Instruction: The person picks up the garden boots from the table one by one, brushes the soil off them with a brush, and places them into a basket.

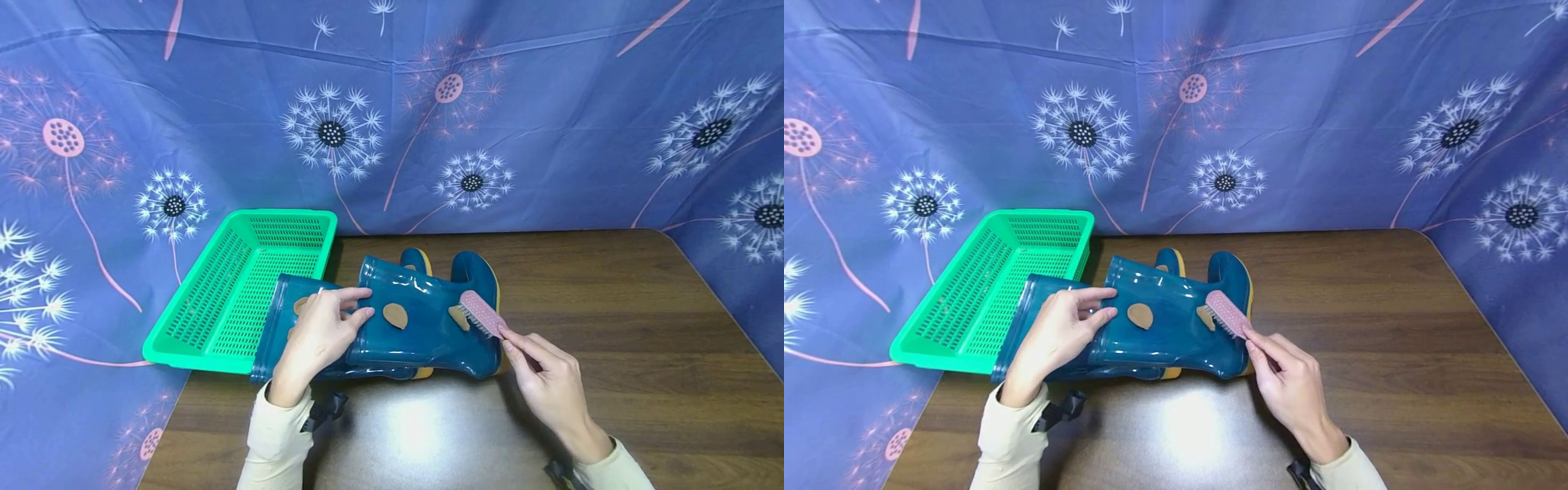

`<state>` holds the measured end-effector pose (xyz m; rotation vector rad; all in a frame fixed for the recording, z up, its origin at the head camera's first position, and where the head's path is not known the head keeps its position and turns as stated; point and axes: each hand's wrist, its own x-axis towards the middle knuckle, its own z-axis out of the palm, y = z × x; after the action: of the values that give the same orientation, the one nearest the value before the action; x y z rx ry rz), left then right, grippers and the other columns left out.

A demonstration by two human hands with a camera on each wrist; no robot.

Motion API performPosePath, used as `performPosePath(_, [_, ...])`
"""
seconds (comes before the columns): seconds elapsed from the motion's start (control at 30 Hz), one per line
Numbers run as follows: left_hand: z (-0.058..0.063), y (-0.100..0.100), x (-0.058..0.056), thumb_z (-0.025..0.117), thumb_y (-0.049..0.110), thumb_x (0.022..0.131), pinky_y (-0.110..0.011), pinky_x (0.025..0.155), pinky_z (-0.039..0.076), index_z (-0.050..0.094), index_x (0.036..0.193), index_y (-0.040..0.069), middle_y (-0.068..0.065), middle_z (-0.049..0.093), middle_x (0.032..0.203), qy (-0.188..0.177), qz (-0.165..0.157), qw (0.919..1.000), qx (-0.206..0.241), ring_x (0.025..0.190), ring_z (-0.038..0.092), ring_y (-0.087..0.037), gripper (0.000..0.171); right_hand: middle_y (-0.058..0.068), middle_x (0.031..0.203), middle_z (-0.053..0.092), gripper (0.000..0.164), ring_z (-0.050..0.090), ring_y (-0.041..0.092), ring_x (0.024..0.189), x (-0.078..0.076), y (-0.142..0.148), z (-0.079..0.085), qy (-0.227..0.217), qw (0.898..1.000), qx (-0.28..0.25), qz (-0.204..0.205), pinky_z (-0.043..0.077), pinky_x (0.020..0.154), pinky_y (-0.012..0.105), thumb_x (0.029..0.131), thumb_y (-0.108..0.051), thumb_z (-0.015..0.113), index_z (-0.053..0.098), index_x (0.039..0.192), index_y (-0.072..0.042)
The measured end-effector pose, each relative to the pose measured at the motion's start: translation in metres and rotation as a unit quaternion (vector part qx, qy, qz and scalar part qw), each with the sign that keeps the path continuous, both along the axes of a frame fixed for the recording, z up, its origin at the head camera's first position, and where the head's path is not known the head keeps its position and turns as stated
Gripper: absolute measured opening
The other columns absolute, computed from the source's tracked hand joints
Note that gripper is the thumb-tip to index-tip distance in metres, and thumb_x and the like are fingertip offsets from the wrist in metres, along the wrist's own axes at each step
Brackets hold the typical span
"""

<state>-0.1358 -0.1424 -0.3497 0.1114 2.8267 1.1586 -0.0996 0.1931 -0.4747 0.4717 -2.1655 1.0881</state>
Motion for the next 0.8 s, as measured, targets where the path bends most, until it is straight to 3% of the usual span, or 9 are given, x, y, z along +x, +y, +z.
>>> performPosePath(0.2, [-0.001,-0.001,0.0,0.076,0.017,0.1,-0.026,0.048,0.037,0.073,0.137,0.013,-0.016,0.078,0.122,0.001,-0.001,1.0,0.0,0.053,0.057,-0.016,0.038,-0.008,0.075,0.062,0.036,0.041,-0.008,0.063,0.001,-0.001,-0.001,-0.02,1.0,0.002,0.018,0.031,0.053,0.012,0.081,0.013,0.079,0.084,0.112,-0.006])
performPosePath(0.3, [-0.001,-0.001,0.0,0.076,0.017,0.1,-0.026,0.048,0.037,0.073,0.137,0.013,-0.016,0.079,0.122,0.0,0.001,1.0,-0.001,0.053,0.058,-0.016,0.038,-0.007,0.077,0.065,0.041,0.043,-0.006,0.064,0.0,-0.005,-0.004,0.002,0.999,0.0,0.043,0.032,0.054,0.01,0.075,0.018,0.08,0.084,0.109,-0.005])
performPosePath(0.5, [-0.002,-0.001,0.0,0.076,0.017,0.1,-0.026,0.048,0.038,0.073,0.137,0.013,-0.015,0.079,0.121,0.0,0.001,1.0,-0.001,0.053,0.058,-0.016,0.038,-0.004,0.079,0.07,0.044,0.047,-0.004,0.066,0.0,-0.007,-0.008,0.012,0.998,0.003,0.068,0.035,0.056,0.011,0.072,0.018,0.081,0.084,0.11,-0.004])
performPosePath(0.6, [-0.002,-0.001,0.0,0.076,0.017,0.1,-0.026,0.048,0.038,0.073,0.137,0.013,-0.015,0.079,0.12,0.0,0.001,1.0,-0.002,0.053,0.058,-0.016,0.038,-0.006,0.078,0.069,0.043,0.045,-0.005,0.065,0.0,-0.004,-0.007,0.01,0.998,0.013,0.061,0.033,0.054,0.01,0.073,0.016,0.081,0.084,0.111,-0.006])
performPosePath(0.8, [-0.002,-0.001,-0.001,0.076,0.017,0.1,-0.025,0.047,0.035,0.073,0.137,0.013,-0.012,0.08,0.107,0.004,-0.002,1.0,-0.004,0.051,0.056,-0.017,0.038,-0.009,0.075,0.064,0.034,0.041,-0.008,0.063,-0.001,0.003,-0.002,-0.015,1.0,0.026,0.004,0.03,0.054,0.01,0.081,0.009,0.081,0.085,0.11,-0.008])
